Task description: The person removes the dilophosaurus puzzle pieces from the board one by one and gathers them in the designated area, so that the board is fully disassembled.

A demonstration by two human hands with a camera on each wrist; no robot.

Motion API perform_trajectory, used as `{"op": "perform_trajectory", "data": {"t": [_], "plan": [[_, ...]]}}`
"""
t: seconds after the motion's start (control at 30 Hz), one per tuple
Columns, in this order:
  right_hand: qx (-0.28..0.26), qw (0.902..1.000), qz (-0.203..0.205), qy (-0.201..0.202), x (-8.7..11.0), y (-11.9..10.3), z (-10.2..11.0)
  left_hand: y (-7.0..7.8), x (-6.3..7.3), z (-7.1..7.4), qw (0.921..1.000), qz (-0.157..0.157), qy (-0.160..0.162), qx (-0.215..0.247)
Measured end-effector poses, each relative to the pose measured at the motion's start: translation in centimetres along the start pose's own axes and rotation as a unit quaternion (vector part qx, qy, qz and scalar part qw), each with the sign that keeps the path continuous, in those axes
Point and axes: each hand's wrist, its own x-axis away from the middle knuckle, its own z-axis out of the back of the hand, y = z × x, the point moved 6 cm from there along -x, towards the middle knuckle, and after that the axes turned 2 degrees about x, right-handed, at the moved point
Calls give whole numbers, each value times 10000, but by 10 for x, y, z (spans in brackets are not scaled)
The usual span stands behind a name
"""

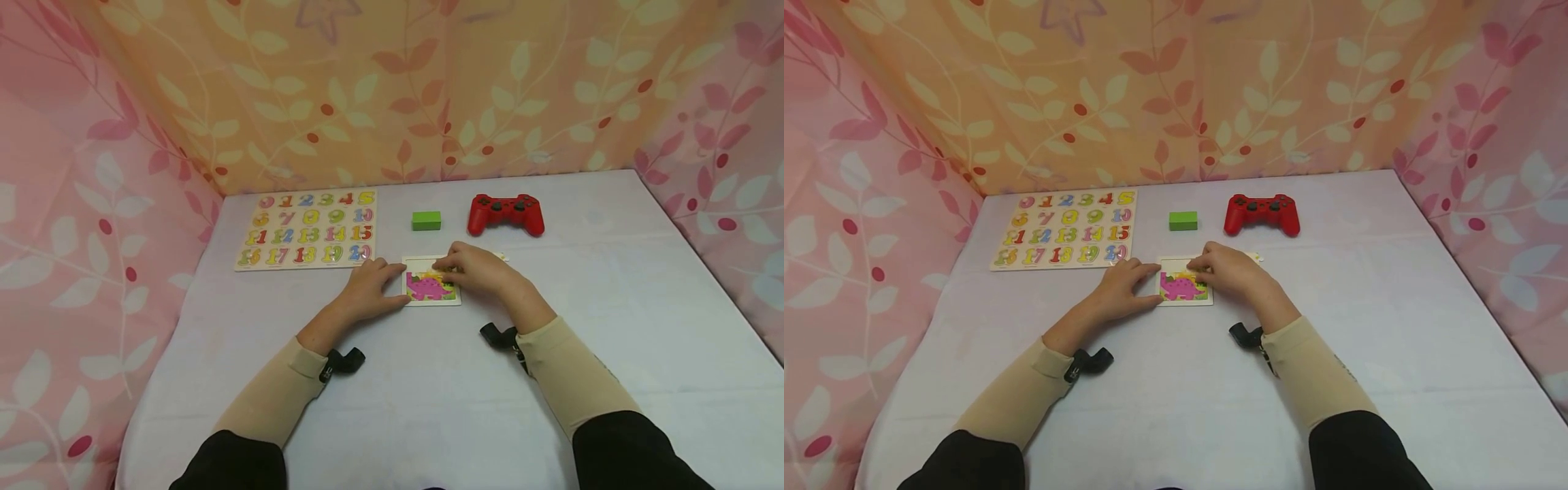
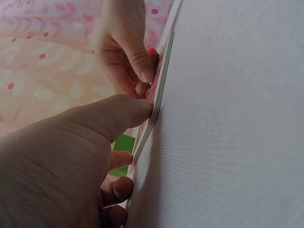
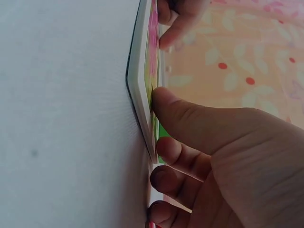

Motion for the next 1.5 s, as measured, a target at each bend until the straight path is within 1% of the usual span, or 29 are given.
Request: {"op": "perform_trajectory", "data": {"t": [0.13,0.23,0.37,0.57,0.87,0.97,1.13,1.3,1.4,1.5], "plan": [[-13,9999,-45,95,-1,4,0,0,-1,0,10000,8,4,10],[-37,9999,-111,95,-1,6,-1,1,-2,0,10000,11,-22,6],[-46,9998,-156,114,-1,5,-1,2,-3,1,10000,-16,-34,-14],[-81,9996,-117,260,-3,3,1,3,-3,2,10000,-61,31,-29],[-438,9983,-249,309,-3,9,3,1,-2,0,10000,29,-14,-58],[-634,9967,-369,358,0,12,6,1,-2,0,10000,21,23,-40],[-934,9925,-563,548,6,9,21,0,-1,-1,10000,1,50,-37],[-938,9899,-682,822,17,0,43,0,0,-1,10000,-5,39,-29],[-872,9883,-604,1096,25,-6,58,0,0,-1,10000,8,38,-24],[-779,9860,-401,1417,33,-14,71,0,0,-1,10000,28,30,-27]]}}
